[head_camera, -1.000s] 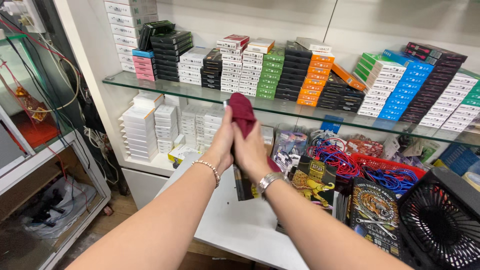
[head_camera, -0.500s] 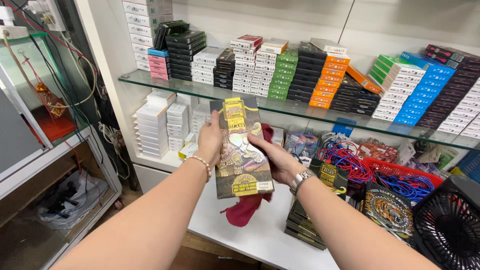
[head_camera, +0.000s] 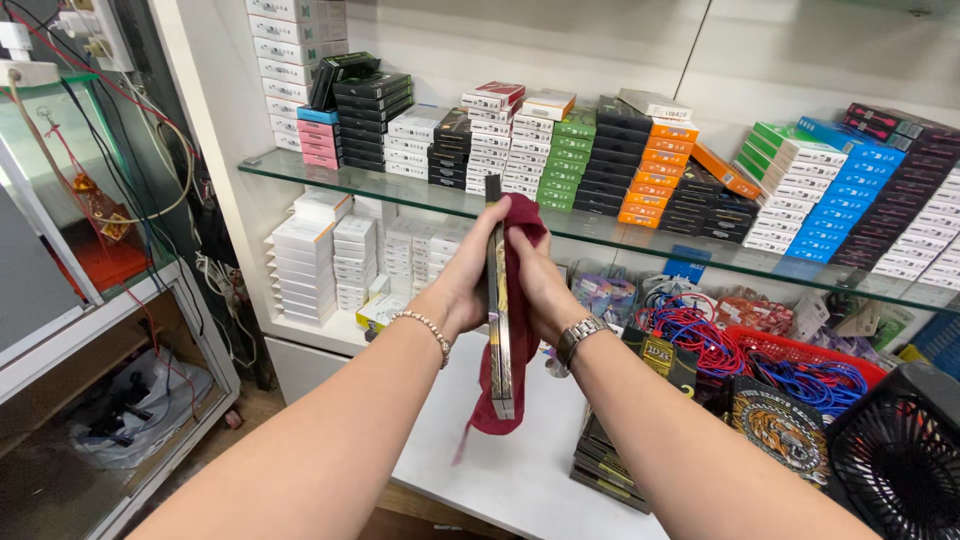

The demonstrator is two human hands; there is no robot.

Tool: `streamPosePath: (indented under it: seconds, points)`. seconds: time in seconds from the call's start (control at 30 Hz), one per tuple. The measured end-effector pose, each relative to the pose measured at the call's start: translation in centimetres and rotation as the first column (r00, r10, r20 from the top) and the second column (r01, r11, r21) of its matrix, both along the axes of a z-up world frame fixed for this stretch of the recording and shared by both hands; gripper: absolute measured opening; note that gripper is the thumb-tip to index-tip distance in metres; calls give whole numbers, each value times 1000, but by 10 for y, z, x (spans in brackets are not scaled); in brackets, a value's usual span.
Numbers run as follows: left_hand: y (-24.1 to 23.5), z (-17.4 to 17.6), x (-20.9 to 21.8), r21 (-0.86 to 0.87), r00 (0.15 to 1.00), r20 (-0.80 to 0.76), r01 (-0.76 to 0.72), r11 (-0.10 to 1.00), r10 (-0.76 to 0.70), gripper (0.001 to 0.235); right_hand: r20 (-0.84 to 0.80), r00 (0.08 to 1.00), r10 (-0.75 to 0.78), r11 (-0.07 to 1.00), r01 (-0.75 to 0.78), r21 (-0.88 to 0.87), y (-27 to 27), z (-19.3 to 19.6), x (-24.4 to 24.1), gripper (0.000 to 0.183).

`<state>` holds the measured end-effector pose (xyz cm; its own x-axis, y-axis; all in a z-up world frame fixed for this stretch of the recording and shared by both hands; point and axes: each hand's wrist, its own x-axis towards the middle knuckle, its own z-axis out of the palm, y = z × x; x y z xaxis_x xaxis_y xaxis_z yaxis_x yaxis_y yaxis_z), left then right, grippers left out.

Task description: The person wipes the surfaces of multiple small product boxes with a maroon cloth, then stacks them on a glass shelf. The person repeats this process for several boxes, handling them one at a time and placing them in neat stacks.

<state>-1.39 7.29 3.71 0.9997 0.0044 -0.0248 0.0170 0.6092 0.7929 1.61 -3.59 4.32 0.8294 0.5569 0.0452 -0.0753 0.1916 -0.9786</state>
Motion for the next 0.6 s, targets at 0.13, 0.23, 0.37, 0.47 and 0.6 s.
streamPosePath:
  seconds: [0.13, 0.23, 0.37, 0.47, 0.6]
  points:
    - [13, -11, 16, -135, 980, 17, -192, 972, 196, 63, -45, 998, 52, 991, -57, -120, -7, -10, -27, 67]
    - [35, -11, 17, -115, 831, -258, -534, 838, 494, 65, 195, 964, 179, 965, -134, -224, -21, -18, -45, 76]
    - [48, -17, 11, -60, 862, -347, -415, 908, 371, 72, -11, 951, 308, 940, -307, -149, -37, -24, -33, 65]
    - [59, -43, -8, -159, 957, -240, -205, 966, 164, 67, -298, 903, 308, 950, -310, 40, -50, -28, -7, 52]
    - [65, -73, -14, -233, 995, -93, -59, 971, 38, 60, -210, 968, 140, 986, -155, -58, -64, -29, 4, 52]
